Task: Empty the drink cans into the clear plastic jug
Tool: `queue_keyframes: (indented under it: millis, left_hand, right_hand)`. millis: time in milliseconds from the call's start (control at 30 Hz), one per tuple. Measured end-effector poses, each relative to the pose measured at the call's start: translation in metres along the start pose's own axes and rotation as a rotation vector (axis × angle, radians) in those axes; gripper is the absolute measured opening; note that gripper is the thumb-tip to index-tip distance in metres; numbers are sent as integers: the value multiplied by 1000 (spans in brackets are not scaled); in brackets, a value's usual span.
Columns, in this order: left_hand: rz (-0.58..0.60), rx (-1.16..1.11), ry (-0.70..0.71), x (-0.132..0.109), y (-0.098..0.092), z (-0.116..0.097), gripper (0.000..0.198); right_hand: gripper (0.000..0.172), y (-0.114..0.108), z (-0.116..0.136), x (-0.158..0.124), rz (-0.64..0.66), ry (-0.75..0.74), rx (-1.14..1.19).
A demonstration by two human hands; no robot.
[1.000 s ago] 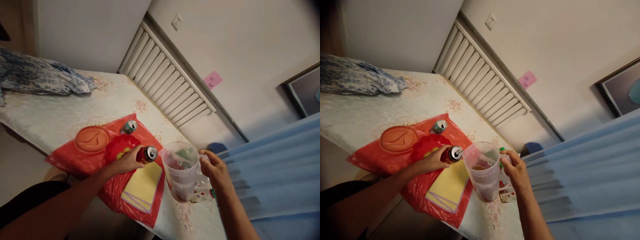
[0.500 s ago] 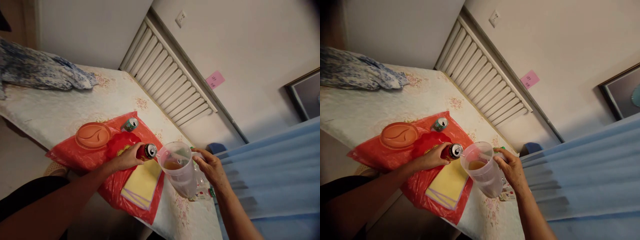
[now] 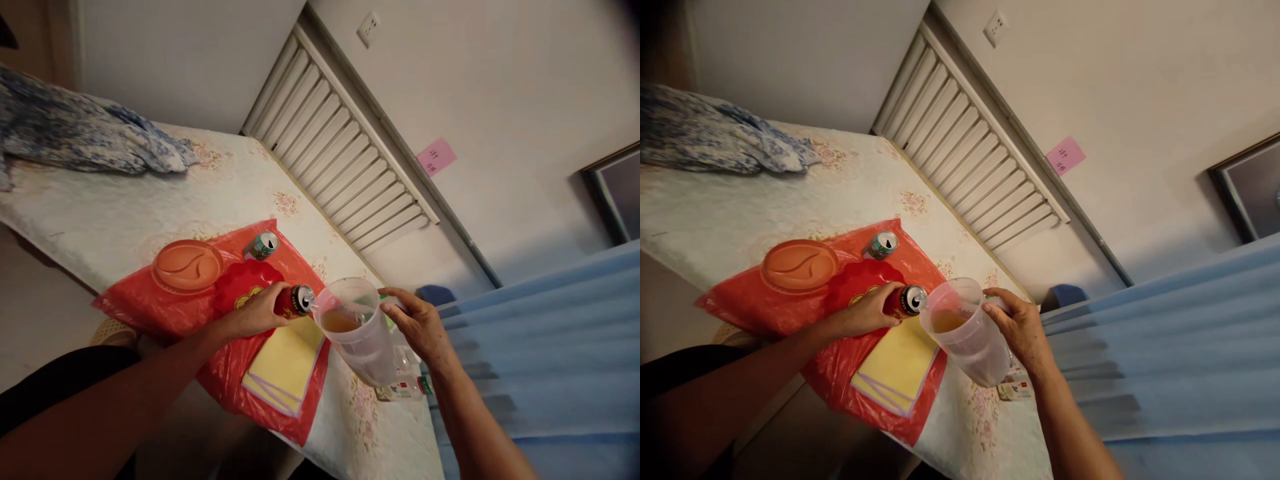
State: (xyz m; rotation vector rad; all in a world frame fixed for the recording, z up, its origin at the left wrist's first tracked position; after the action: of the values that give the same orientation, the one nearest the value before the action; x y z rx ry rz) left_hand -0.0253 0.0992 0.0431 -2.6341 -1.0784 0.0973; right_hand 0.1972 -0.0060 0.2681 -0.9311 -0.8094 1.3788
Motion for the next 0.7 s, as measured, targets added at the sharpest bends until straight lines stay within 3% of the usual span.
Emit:
queue_keyframes:
  millis: [700]
  left_hand:
    - [-30,4,-11,-6,-2,-7,55]
  right_hand:
    - [43,2,7,14,41,-46,-67]
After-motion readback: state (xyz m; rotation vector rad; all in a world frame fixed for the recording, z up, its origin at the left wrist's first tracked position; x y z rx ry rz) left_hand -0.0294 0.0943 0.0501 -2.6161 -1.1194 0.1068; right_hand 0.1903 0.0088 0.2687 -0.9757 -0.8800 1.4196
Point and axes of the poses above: each hand's wrist, its own x-axis towards the middle knuckle, its own y-axis out of the palm, z = x × y, the point moved 1 cm from there along x, towards the middle knuckle, and after that the axes turned 15 degrees about z, right-handed, at the moved point
